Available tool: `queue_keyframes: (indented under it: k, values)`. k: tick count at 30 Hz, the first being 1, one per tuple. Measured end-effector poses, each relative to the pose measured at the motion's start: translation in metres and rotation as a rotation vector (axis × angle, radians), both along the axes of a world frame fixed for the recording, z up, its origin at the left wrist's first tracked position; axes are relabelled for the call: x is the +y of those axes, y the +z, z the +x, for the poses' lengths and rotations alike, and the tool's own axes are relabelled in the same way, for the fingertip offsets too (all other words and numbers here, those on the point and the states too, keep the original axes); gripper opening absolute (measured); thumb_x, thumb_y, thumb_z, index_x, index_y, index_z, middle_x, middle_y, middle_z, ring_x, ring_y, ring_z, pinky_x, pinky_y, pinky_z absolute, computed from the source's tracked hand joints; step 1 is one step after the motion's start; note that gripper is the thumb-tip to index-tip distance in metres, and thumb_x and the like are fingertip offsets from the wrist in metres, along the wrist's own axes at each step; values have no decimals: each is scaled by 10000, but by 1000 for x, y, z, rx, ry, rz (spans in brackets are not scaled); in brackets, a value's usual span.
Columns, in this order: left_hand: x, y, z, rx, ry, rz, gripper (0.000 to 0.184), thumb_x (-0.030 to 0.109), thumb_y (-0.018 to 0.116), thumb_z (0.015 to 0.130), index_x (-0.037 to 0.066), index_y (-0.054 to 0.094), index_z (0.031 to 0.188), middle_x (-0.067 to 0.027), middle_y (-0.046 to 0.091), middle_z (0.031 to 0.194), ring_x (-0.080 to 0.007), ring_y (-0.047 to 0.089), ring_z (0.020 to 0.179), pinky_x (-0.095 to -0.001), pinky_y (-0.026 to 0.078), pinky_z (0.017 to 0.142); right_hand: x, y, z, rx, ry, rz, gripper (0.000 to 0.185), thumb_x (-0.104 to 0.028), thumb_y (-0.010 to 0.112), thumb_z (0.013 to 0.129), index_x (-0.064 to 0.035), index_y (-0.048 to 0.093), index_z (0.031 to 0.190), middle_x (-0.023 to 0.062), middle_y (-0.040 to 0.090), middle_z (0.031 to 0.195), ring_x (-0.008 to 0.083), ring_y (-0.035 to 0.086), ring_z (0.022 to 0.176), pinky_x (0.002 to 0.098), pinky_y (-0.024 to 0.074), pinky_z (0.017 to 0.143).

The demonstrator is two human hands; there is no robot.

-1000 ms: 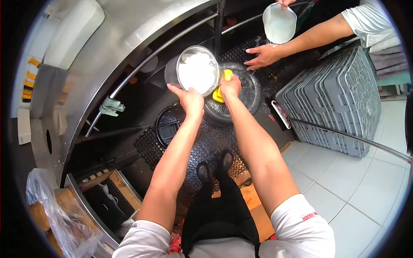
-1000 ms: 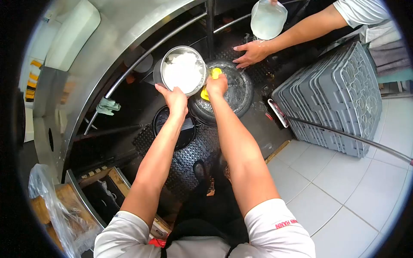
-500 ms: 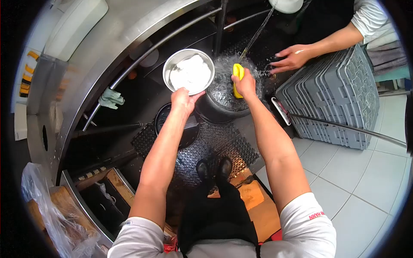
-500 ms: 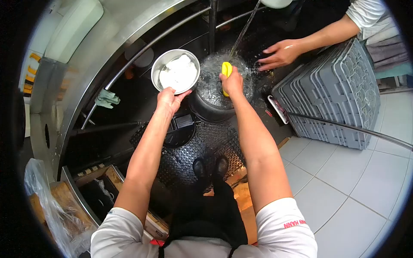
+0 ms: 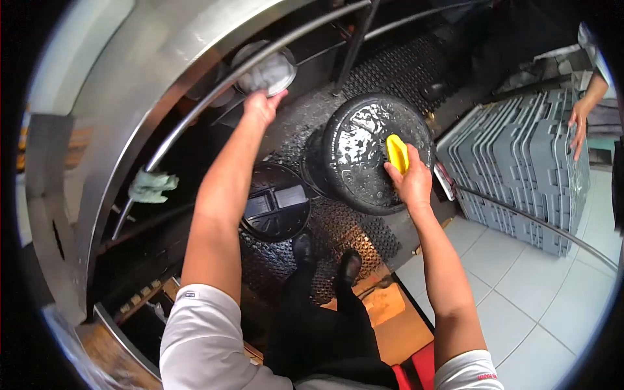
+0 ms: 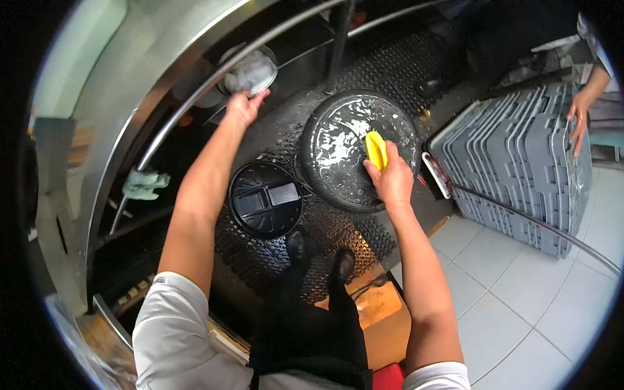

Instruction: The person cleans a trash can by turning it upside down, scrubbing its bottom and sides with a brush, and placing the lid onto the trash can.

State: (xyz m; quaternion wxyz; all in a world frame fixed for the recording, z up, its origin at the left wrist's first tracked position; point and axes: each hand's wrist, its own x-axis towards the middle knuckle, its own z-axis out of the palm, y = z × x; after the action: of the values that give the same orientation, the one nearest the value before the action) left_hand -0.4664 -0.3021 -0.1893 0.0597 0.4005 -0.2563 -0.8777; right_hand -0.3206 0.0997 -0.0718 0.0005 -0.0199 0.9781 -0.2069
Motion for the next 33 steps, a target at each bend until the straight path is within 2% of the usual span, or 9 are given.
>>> queue_keyframes:
  k: [6,7,8,11,13,16,21,28,33]
  values:
    - [-5,-27,-64,42,100,-97,406,100,457,1027,27,426,1425,-230,470,1424,-416,643,1047,-500,659,689,3,8,-4,-61,6,-31,643,-411,809,805,-125,540,1313,230,714,950,436,697,860,489,567,736]
    - [7,-19,-57,-59,32,-103,441,204,472,1044,122,408,1472,-174,445,1462,-419,558,1210,-623,528,926,6,10,-6,-91,-1,-42,645,-416,812,802,-121,542,1308,234,716,952,438,699,862,492,569,739]
    - [33,9,-36,-144,-102,-287,557,332,553,1011,178,377,1517,-190,475,1427,-379,547,1236,-610,453,979,10,12,-6,-126,-13,-57,647,-421,814,800,-118,543,1303,237,717,954,439,701,864,494,572,743]
    - [148,87,81,-10,-532,-1113,1017,459,705,887,-86,158,1550,-287,346,1556,-372,405,1418,-442,311,1169,15,-5,-67,-154,-63,-70,625,-429,815,793,-89,574,1259,241,727,958,410,719,874,484,574,761]
    - [208,112,125,-352,-943,-1365,1051,430,746,850,-10,130,1579,-307,197,1610,-451,181,1505,-617,230,1176,-36,9,-114,-126,-116,-168,649,-472,822,758,-89,614,1240,244,722,1013,404,708,951,471,568,815]
    - [223,71,128,-612,-745,-1771,985,513,670,873,40,179,1584,-240,163,1639,-405,205,1496,-602,286,1129,-99,31,-109,-295,344,52,631,-417,825,742,-93,624,1245,250,720,974,398,712,938,467,569,845]
    - [238,80,145,-454,-797,-1839,1021,641,633,862,27,225,1569,-244,212,1612,-408,260,1459,-562,325,1092,41,12,-96,-242,270,181,535,-453,808,770,-97,611,1118,200,737,921,380,730,821,474,595,739]
    - [231,87,137,-492,-840,-1908,1156,715,704,732,19,281,1552,-260,238,1600,-439,296,1423,-588,357,1079,-87,6,-142,-141,660,83,473,-419,797,772,-95,656,1088,207,717,866,413,705,814,500,562,763]
    - [241,93,129,-429,-980,-1849,1225,786,668,714,52,222,1588,-217,171,1636,-413,241,1462,-557,308,1129,44,8,-170,-239,408,181,537,-452,807,772,-93,658,1142,202,734,991,376,726,875,480,573,830]
